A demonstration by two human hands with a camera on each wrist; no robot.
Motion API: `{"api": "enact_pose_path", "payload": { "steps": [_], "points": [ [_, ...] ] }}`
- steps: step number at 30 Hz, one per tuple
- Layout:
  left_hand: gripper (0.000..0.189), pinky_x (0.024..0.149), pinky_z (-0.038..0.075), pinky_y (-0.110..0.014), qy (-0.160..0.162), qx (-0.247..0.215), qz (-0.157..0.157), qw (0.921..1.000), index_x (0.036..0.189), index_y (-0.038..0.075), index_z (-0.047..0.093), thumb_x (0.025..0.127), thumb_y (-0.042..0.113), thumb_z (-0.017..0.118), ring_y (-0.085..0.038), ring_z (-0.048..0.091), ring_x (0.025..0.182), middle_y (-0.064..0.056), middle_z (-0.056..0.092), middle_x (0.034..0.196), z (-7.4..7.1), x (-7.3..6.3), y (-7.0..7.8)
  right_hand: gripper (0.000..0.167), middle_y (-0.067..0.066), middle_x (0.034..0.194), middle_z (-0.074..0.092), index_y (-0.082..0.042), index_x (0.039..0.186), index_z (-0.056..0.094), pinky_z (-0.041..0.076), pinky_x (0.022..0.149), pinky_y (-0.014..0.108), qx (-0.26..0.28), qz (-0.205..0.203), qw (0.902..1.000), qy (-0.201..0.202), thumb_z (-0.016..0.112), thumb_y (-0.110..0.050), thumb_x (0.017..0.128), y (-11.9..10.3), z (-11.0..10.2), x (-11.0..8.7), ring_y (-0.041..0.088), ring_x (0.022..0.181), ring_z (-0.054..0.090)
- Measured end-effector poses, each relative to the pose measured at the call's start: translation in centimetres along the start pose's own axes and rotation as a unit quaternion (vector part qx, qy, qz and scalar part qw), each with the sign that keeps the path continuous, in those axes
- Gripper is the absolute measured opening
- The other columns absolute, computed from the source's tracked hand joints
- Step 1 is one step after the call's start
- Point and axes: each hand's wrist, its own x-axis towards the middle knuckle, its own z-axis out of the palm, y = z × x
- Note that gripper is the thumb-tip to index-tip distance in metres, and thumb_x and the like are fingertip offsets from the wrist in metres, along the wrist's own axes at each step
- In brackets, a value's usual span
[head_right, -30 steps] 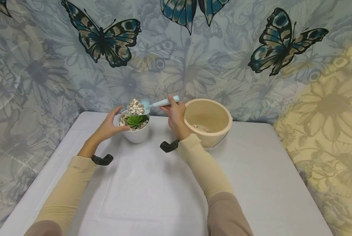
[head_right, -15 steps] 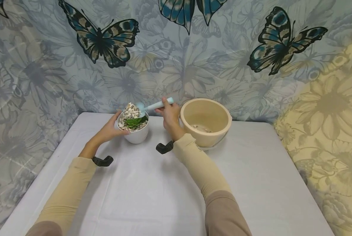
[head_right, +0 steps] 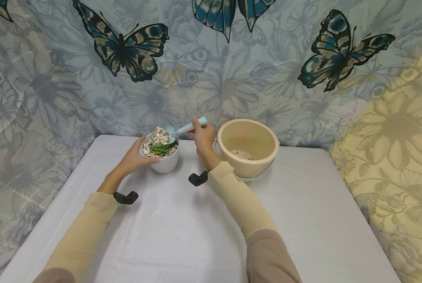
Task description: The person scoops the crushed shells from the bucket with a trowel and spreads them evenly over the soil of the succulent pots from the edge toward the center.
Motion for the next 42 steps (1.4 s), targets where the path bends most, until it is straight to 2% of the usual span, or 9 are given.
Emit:
{"api": "enact_pose_path", "payload": {
  "steps": [3,7,11,14,23,29,36,42],
  "points": [
    [0.122,0.115,0.021,-0.065,0.006,0.013,-0.002,0.9999,0.158,0.014,0.001,0.073,0.055,0.079,-0.042,0.013,0.149,-0.021,0.009,0.162,0.1,-0.1,0.0,0.021,0.005,0.082,0.059,0.002,0.102,0.057,0.059,0.065,0.023,-0.014,-0.013,0.9998,-0.001,0.06,-0.018,0.098,0.0,0.0,0.0,0.009,0.062,0.064],
    [0.121,0.114,0.023,-0.067,-0.003,0.03,-0.002,0.9995,0.158,0.015,0.002,0.074,0.056,0.078,-0.043,0.013,0.149,-0.02,0.009,0.163,-0.2,0.0,-0.2,0.015,0.004,0.079,0.058,-0.002,0.096,0.056,0.059,0.063,0.022,-0.014,-0.017,0.9998,0.001,0.06,-0.017,0.097,0.1,0.0,0.0,0.009,0.061,0.064],
    [0.12,0.114,0.02,-0.068,-0.02,0.024,0.007,0.9995,0.158,0.014,0.0,0.076,0.051,0.079,-0.043,0.009,0.15,-0.02,0.005,0.163,-0.5,0.2,-0.3,0.014,0.004,0.08,0.059,-0.004,0.092,0.056,0.059,0.063,0.024,-0.017,-0.023,0.9996,-0.002,0.061,-0.016,0.097,0.1,0.1,0.1,0.009,0.061,0.065],
    [0.12,0.115,0.019,-0.066,-0.02,0.01,0.009,0.9997,0.158,0.014,0.0,0.076,0.049,0.079,-0.042,0.009,0.15,-0.018,0.005,0.164,-0.5,0.3,-0.4,0.015,0.005,0.081,0.06,-0.004,0.091,0.055,0.06,0.066,0.026,-0.031,-0.03,0.999,-0.011,0.062,-0.017,0.096,0.0,0.2,0.1,0.009,0.063,0.066],
    [0.119,0.116,0.019,-0.066,0.0,0.005,0.011,0.9999,0.158,0.015,0.003,0.075,0.052,0.079,-0.041,0.011,0.15,-0.018,0.008,0.163,0.0,0.0,-0.2,0.016,0.006,0.084,0.06,-0.002,0.096,0.055,0.061,0.068,0.028,-0.05,-0.04,0.9977,-0.02,0.062,-0.016,0.096,-0.3,-0.1,0.2,0.01,0.065,0.066],
    [0.12,0.115,0.02,-0.066,-0.003,0.02,0.005,0.9998,0.158,0.017,0.001,0.075,0.055,0.078,-0.041,0.011,0.15,-0.018,0.008,0.163,0.0,-0.2,-0.1,0.017,0.007,0.088,0.062,-0.001,0.099,0.054,0.06,0.069,0.026,-0.061,-0.036,0.9968,-0.038,0.06,-0.016,0.097,-0.6,-0.1,0.2,0.01,0.067,0.066],
    [0.12,0.115,0.02,-0.067,-0.017,0.022,0.01,0.9995,0.158,0.018,-0.001,0.075,0.052,0.079,-0.042,0.009,0.15,-0.019,0.005,0.163,-0.3,0.3,-0.3,0.025,0.024,0.1,0.067,0.005,0.104,0.058,0.061,0.073,0.029,-0.093,-0.057,0.9927,-0.052,0.06,-0.019,0.098,-0.9,0.2,-0.1,0.009,0.069,0.067],
    [0.121,0.115,0.019,-0.067,-0.01,0.01,0.008,0.9999,0.158,0.017,0.0,0.075,0.05,0.08,-0.042,0.01,0.15,-0.019,0.007,0.163,0.0,0.1,-0.3,0.022,0.022,0.098,0.068,0.002,0.103,0.059,0.061,0.072,0.03,-0.091,-0.055,0.9931,-0.05,0.061,-0.019,0.097,-0.9,0.3,-0.2,0.01,0.069,0.069]
  ]
}}
